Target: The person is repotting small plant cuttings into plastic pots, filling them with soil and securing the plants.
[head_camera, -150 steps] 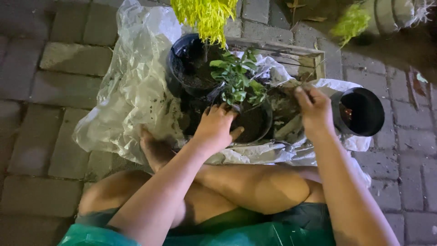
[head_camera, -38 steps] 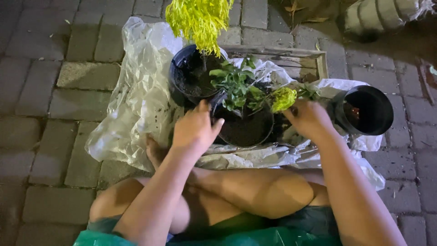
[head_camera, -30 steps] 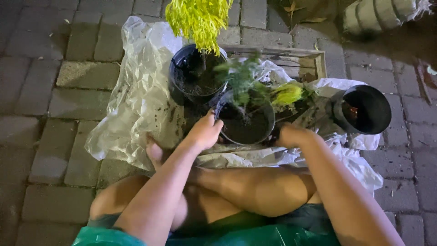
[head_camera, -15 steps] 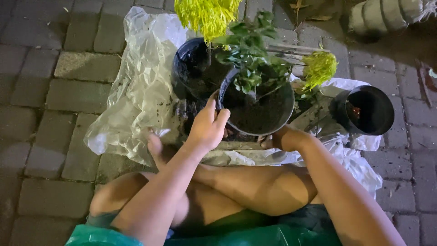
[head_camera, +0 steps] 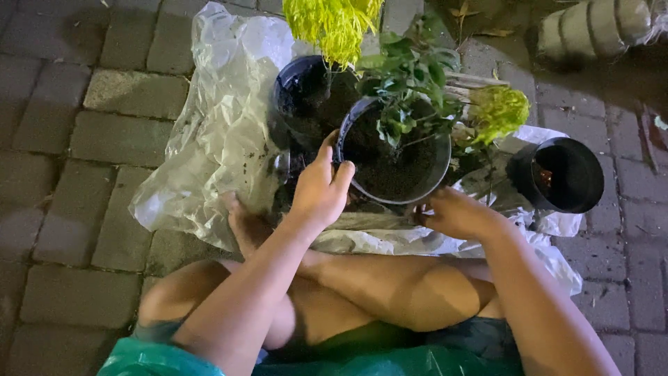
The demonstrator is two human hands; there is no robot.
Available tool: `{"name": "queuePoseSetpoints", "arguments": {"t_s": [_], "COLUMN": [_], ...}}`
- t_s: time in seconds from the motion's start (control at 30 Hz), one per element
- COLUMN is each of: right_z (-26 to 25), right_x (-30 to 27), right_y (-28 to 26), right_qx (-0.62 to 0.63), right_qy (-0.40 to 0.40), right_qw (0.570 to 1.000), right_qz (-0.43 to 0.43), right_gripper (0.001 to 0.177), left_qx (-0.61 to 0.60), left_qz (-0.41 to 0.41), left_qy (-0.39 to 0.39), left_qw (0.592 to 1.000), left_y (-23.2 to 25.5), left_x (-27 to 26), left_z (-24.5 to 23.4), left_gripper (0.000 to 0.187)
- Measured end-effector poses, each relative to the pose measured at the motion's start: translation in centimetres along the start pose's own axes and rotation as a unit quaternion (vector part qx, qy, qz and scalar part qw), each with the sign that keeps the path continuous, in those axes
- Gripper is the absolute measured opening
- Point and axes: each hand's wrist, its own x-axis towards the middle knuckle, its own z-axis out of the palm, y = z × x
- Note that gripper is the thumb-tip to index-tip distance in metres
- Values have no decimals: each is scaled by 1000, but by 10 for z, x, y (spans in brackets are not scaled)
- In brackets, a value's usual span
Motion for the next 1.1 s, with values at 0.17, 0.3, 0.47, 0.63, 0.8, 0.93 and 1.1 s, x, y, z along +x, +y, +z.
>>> {"name": "queuePoseSetpoints", "arguments": {"t_s": [0.17,0.3,0.47,0.63,0.8,0.93,1.1], "right_z": [48,30,89,80,58,47,68], "right_x": [28,29,78,77,62,40,43], "right_y": [29,-9,20,-4,-30,-29,14], "right_qx": [104,59,-93,-54,-76,40,-272], "right_qy": [-40,5,-23,-35,20,122,167], "right_qw": [994,998,994,998,997,991,942], "right_qz": [0,-37,-57,-6,15,-31,-102], "right_gripper": [32,39,45,50,55,39,23], "left_qx": [2,-8,-8,-8,-26,-30,-41], "left_qz": [-1,-16,-31,-33,-33,-44,-26], "left_qy": [-3,-8,-10,0,2,12,13], "left_qw": [1000,1000,999,999,999,998,999], "left_y": [-7,-9,-4,-5,-2,-5,-11], "left_x": [6,6,4,7,5,7,14], "left_z": [3,6,6,6,6,6,5], "left_gripper": [70,70,69,69,69,69,71]}}
